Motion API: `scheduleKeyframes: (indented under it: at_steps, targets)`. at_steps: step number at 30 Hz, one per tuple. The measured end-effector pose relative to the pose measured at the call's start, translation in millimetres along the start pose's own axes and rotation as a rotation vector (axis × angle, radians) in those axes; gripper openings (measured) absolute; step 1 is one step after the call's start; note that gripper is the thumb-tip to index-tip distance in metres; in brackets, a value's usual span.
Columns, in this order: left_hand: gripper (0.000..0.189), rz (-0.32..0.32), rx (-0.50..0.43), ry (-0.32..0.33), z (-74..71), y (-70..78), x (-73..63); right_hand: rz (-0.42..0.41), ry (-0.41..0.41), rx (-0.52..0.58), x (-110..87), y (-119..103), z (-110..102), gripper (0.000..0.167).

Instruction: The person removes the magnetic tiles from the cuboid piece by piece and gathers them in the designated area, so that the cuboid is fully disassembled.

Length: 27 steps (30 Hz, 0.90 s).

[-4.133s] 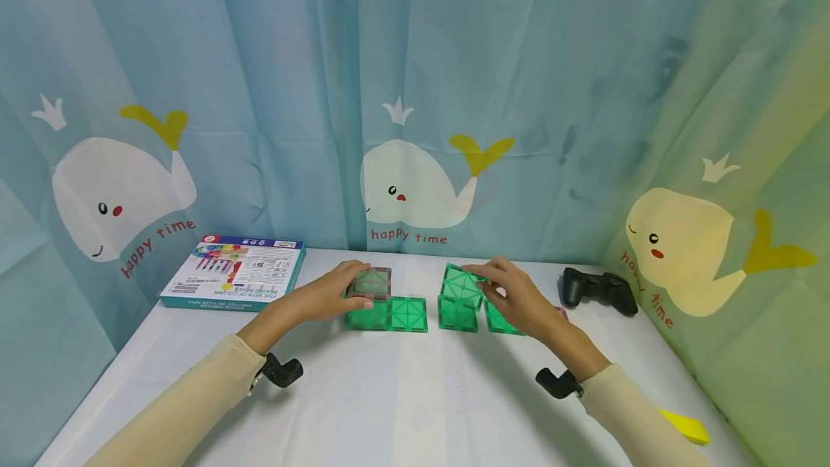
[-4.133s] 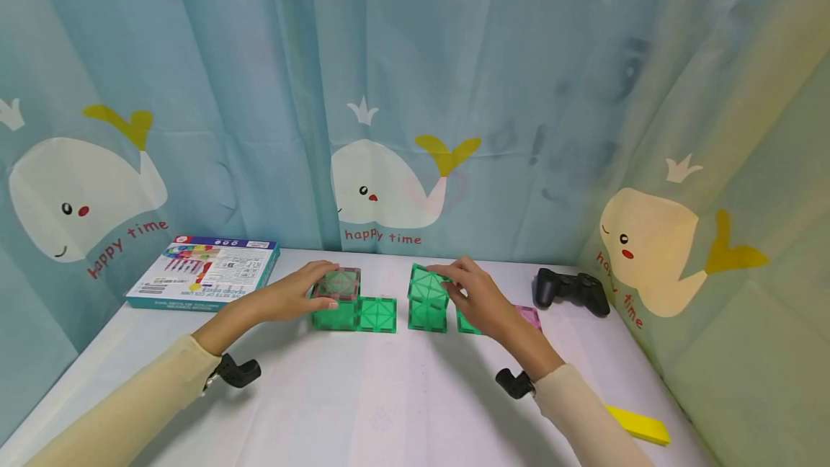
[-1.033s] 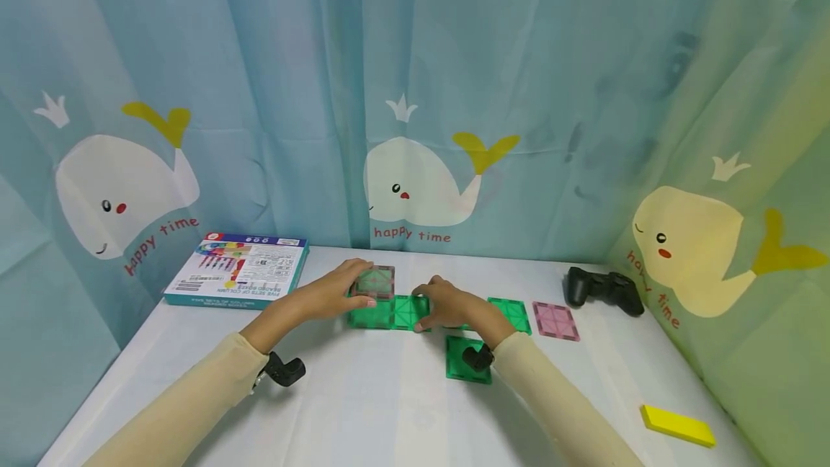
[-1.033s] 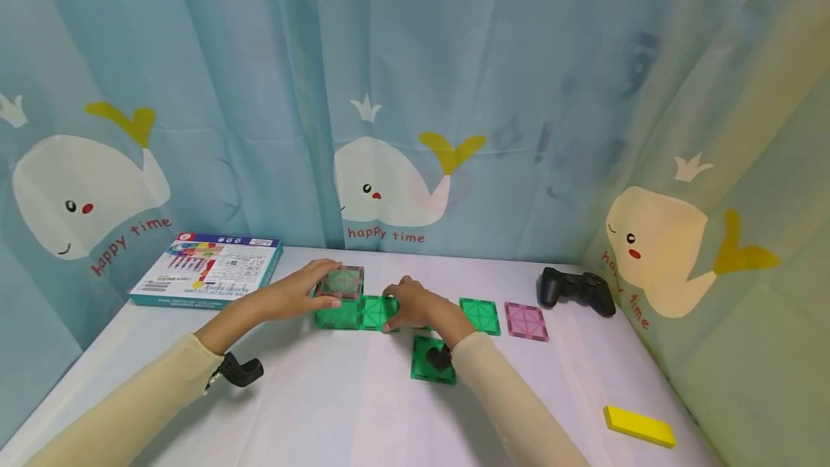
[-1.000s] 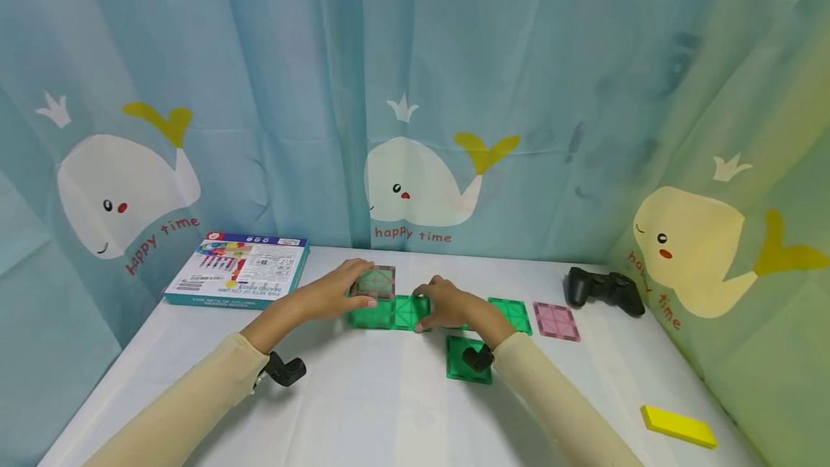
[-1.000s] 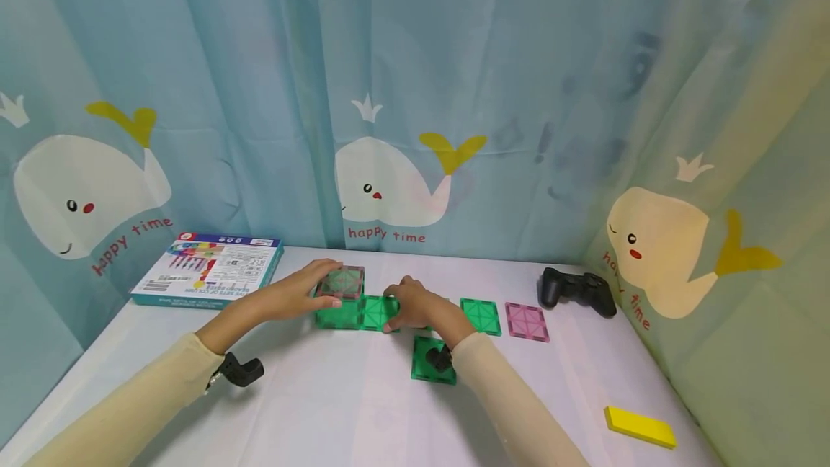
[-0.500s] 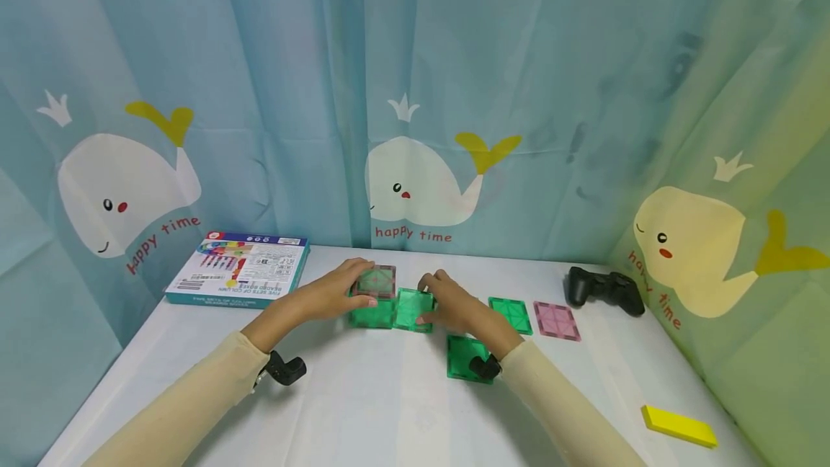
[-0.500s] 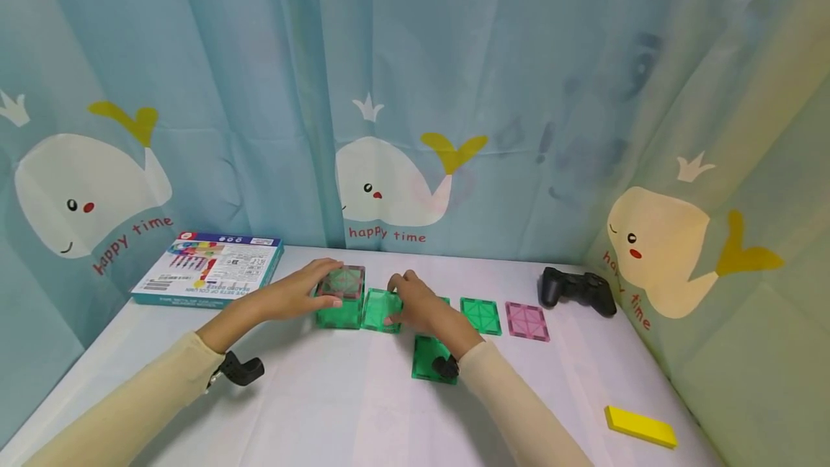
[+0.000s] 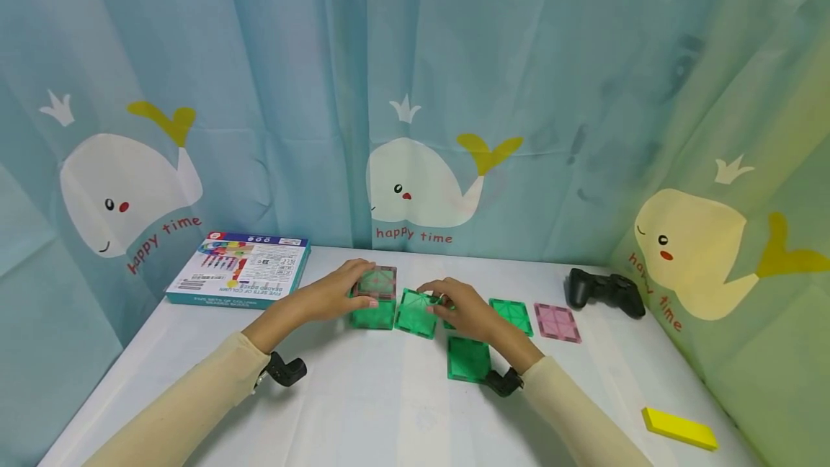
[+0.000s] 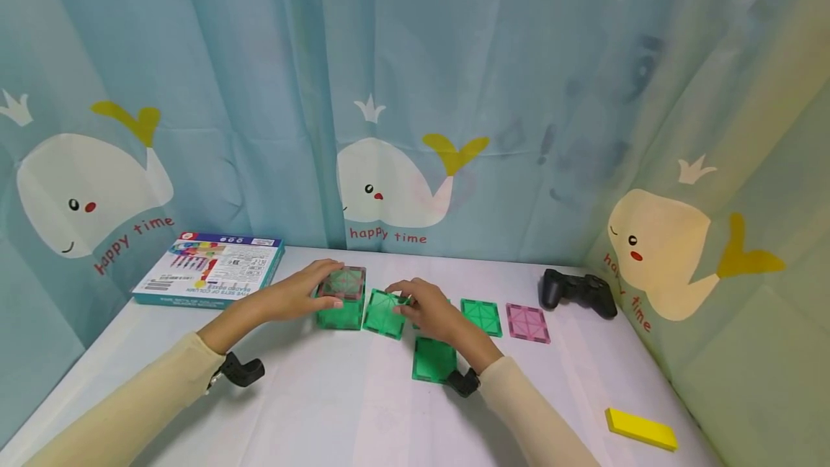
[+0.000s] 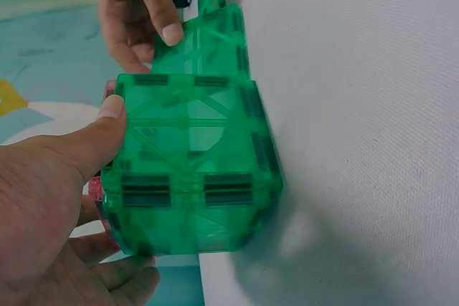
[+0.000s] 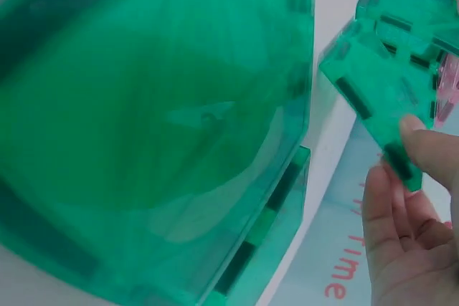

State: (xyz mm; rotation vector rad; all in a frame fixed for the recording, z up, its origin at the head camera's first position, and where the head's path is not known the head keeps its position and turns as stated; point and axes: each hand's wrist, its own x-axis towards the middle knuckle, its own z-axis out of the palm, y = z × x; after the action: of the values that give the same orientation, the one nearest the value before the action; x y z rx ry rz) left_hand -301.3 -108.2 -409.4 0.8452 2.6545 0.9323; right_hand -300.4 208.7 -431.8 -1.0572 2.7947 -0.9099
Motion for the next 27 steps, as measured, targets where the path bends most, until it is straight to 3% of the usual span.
scheduleKeyframes:
  at_steps: [8, 15, 23, 27]
  targets:
    - [0.083, 0.000, 0.004, -0.001, 1.5, 1.0, 0.3, 0.026, 0.121, 0.085, -7.6, 8.7, -7.7, 0.037]
    - [0.082, -0.001, 0.007, 0.001, 1.8, -0.8, 0.7, 0.056, 0.166, 0.111, -20.6, 12.1, -33.1, 0.032]
    - [0.082, 0.009, 0.009, 0.004, 2.0, -3.3, 0.0, 0.143, 0.171, 0.106, -54.3, 21.4, -67.2, 0.030]
    - [0.082, 0.017, 0.004, 0.006, 2.0, -2.9, -0.7, 0.187, 0.110, 0.129, -78.7, 25.5, -82.8, 0.031]
